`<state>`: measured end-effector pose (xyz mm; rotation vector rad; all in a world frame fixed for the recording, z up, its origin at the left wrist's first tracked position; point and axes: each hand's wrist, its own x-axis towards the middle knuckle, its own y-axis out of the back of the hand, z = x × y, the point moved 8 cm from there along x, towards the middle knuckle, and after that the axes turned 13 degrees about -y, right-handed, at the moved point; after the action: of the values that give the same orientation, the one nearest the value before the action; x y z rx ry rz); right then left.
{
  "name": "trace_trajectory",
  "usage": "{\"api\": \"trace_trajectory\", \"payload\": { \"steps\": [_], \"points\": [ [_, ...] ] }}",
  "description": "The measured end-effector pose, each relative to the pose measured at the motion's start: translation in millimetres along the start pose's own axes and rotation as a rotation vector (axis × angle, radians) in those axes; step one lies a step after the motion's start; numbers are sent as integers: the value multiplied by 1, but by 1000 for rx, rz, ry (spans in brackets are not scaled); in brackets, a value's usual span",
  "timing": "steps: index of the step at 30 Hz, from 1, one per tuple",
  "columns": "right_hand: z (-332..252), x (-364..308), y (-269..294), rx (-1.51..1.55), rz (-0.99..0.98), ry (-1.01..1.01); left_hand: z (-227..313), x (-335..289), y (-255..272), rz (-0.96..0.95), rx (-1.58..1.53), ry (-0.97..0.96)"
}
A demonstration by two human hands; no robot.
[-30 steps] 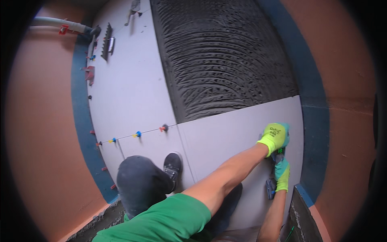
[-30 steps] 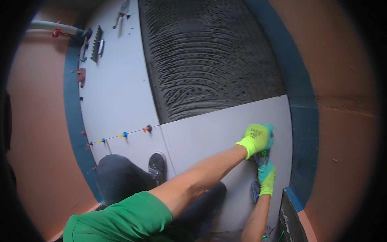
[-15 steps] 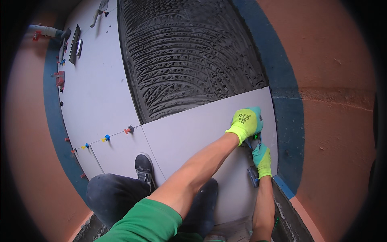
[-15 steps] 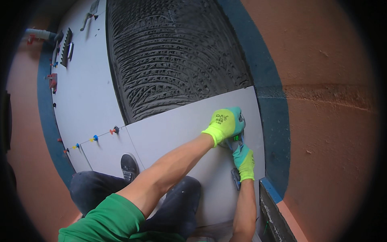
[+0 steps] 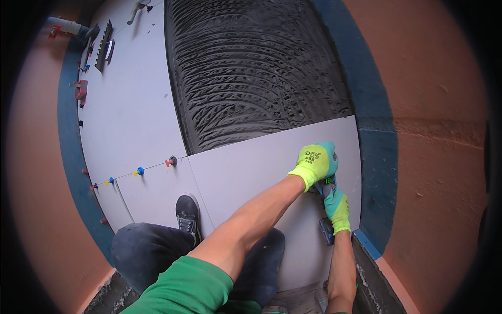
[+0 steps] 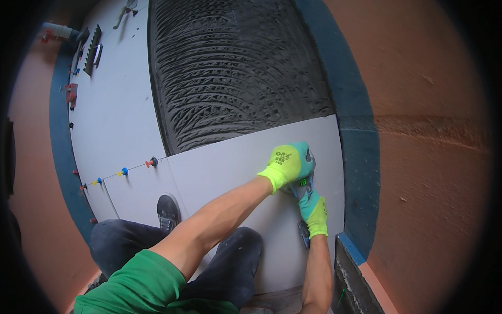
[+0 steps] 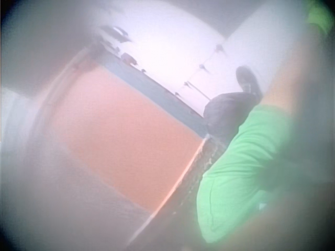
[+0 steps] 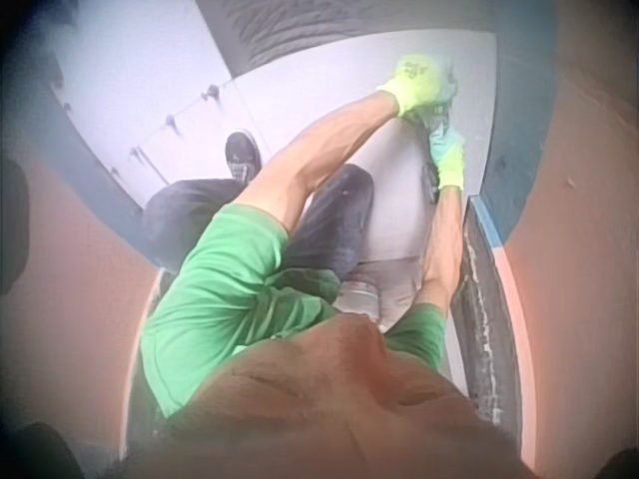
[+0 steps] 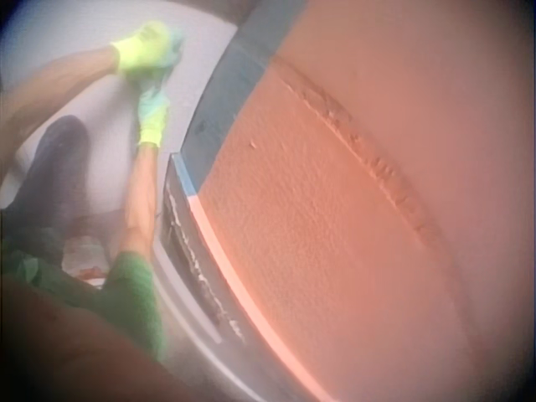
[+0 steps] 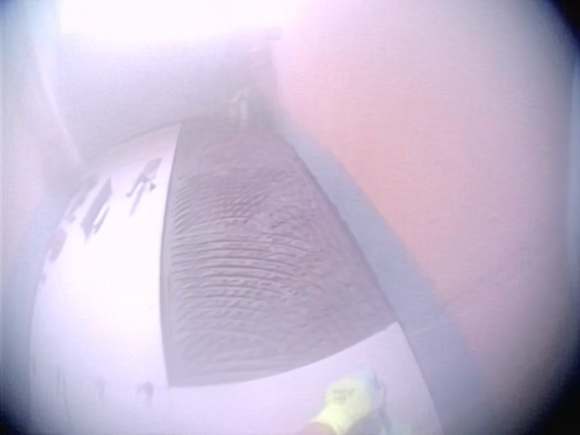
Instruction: The person spreads adhesive on the back of a large tile using a notched trowel, then places the tile onto a prepared floor surface. They press the tile into place, use a rubber mallet to tap it level, and insert tile spacers to maintain consistent gaps between tiles.
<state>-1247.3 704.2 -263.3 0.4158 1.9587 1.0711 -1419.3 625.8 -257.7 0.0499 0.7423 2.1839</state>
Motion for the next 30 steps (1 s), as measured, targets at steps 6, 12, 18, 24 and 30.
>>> {"api": "trace_trajectory", "payload": {
  "steps": [6,12,18,24,30],
  "points": [
    [-2,-9,-9,-6,-57,-43,-14,-15,-2,-21,-39,89],
    [9,-18,-22,-157,-40,-78,-18,-29,0,0,-48,44],
    [0,-15,-29,-113,-251,-100,-29,-51,18,-2,-85,146],
    [-58,-35,-42,-117,-335,49,-64,-97,56,97,-160,243],
    [-65,-35,-53,-180,-276,61,-76,-104,63,105,-122,254]
  ]
}}
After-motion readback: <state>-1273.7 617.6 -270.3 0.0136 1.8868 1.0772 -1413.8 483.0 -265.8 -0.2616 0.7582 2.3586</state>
